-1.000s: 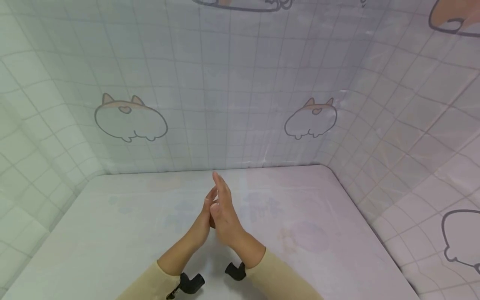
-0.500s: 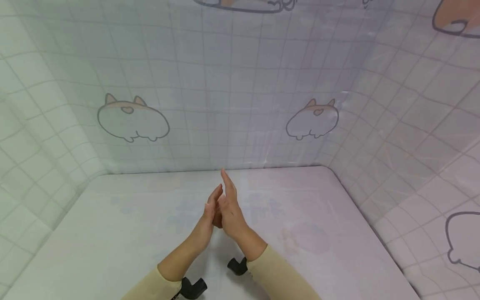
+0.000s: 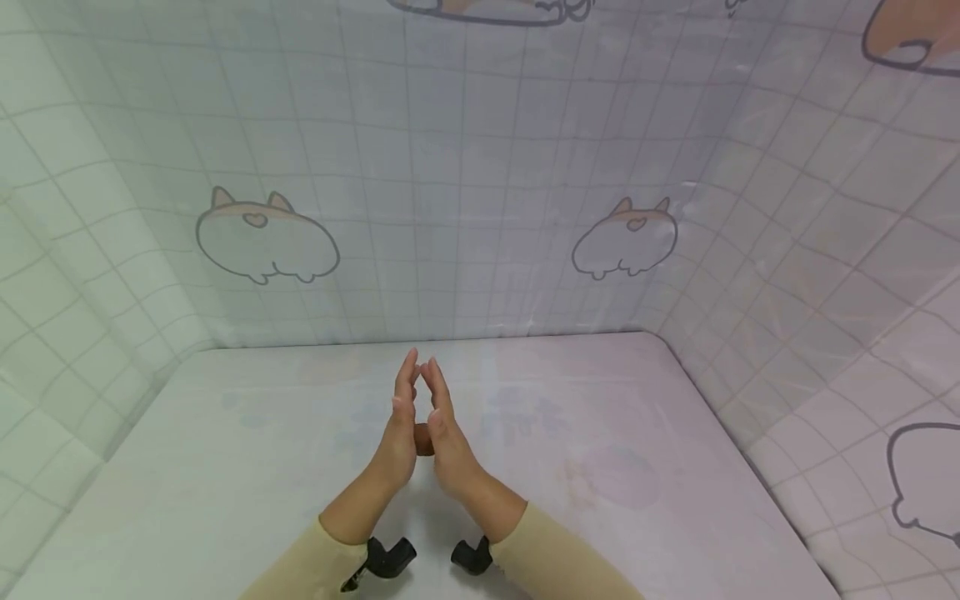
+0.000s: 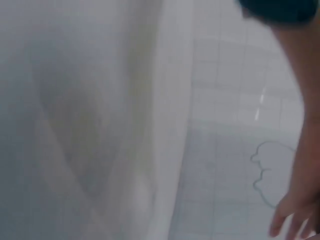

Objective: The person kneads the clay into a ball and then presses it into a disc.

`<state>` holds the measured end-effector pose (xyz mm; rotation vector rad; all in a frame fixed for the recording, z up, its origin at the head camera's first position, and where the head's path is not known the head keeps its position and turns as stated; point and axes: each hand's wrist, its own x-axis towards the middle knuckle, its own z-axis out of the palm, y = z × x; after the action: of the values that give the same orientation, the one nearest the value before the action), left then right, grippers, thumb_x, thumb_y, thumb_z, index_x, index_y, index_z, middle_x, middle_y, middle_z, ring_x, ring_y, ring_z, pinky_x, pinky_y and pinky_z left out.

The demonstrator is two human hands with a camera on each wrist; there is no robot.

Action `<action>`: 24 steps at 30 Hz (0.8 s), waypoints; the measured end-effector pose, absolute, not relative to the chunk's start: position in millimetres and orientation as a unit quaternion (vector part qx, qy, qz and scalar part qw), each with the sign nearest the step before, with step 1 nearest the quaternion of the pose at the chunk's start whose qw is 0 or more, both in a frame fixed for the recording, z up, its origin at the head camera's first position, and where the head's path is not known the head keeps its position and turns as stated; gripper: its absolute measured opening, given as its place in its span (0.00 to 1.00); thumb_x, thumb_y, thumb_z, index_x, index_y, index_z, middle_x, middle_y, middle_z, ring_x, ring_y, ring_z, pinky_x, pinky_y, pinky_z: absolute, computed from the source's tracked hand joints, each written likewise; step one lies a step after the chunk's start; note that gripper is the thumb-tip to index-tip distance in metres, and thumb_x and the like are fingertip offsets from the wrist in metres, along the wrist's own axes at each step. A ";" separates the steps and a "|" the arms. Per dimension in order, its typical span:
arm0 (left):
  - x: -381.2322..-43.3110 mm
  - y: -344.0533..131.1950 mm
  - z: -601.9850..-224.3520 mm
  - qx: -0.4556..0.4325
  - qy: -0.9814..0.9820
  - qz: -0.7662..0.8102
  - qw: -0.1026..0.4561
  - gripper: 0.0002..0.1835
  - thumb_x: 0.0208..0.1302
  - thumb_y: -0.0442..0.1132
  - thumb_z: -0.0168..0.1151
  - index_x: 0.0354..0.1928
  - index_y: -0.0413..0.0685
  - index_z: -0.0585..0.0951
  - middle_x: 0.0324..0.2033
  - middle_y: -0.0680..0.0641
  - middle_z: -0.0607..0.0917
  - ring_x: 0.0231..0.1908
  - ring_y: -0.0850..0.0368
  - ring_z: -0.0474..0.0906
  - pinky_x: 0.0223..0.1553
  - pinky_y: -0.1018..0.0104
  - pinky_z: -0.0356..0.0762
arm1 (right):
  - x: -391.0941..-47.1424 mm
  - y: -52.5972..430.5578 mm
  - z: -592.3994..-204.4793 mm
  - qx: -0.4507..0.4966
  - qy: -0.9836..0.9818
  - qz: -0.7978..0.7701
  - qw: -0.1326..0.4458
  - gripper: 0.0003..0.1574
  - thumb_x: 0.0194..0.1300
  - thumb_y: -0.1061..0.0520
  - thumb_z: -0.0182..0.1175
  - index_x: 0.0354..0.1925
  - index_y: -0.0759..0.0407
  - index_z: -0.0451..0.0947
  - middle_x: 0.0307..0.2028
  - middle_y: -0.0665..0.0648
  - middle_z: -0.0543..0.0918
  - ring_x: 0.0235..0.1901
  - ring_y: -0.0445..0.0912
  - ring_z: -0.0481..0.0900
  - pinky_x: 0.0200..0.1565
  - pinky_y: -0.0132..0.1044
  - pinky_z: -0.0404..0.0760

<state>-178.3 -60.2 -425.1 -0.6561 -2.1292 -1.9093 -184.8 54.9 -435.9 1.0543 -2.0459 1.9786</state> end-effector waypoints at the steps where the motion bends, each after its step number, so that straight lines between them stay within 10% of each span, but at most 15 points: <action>1: -180.8 -60.8 -425.4 -0.218 -0.725 -0.646 0.104 0.44 0.69 0.75 0.16 0.80 0.62 0.37 0.79 0.50 0.39 0.76 0.41 0.43 0.66 0.25 0.45 | -182.9 54.7 -435.4 0.355 -0.666 0.654 0.054 0.49 0.75 0.25 0.21 0.80 0.46 0.28 0.79 0.57 0.43 0.78 0.53 0.39 0.73 0.57 0.41; 9: -188.2 -63.6 -427.7 -0.197 -0.738 -0.643 0.064 0.41 0.73 0.71 0.16 0.81 0.58 0.40 0.79 0.48 0.41 0.77 0.40 0.39 0.67 0.26 0.40 | -175.0 56.2 -427.1 0.384 -0.636 0.662 0.099 0.49 0.77 0.27 0.24 0.80 0.52 0.27 0.79 0.61 0.43 0.78 0.53 0.39 0.74 0.36 0.43; 17: -186.5 -59.2 -442.1 -0.190 -0.776 -0.601 0.030 0.44 0.71 0.73 0.15 0.81 0.58 0.41 0.79 0.44 0.42 0.76 0.38 0.44 0.66 0.26 0.47 | -179.2 61.7 -414.1 0.342 -0.668 0.644 0.152 0.51 0.75 0.26 0.23 0.80 0.54 0.27 0.79 0.62 0.44 0.77 0.58 0.41 0.71 0.63 0.41; 24: -172.1 -53.4 -444.4 -0.228 -0.768 -0.598 -0.004 0.43 0.70 0.73 0.12 0.80 0.61 0.37 0.79 0.44 0.44 0.76 0.40 0.44 0.63 0.22 0.48 | -198.1 69.2 -409.7 0.316 -0.686 0.623 0.204 0.51 0.76 0.25 0.25 0.80 0.51 0.27 0.79 0.61 0.44 0.77 0.57 0.41 0.71 0.65 0.41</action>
<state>-172.1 -53.4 -444.4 -0.7194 -2.4212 -1.8833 -198.1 69.2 -409.7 0.8811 -1.9143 1.7364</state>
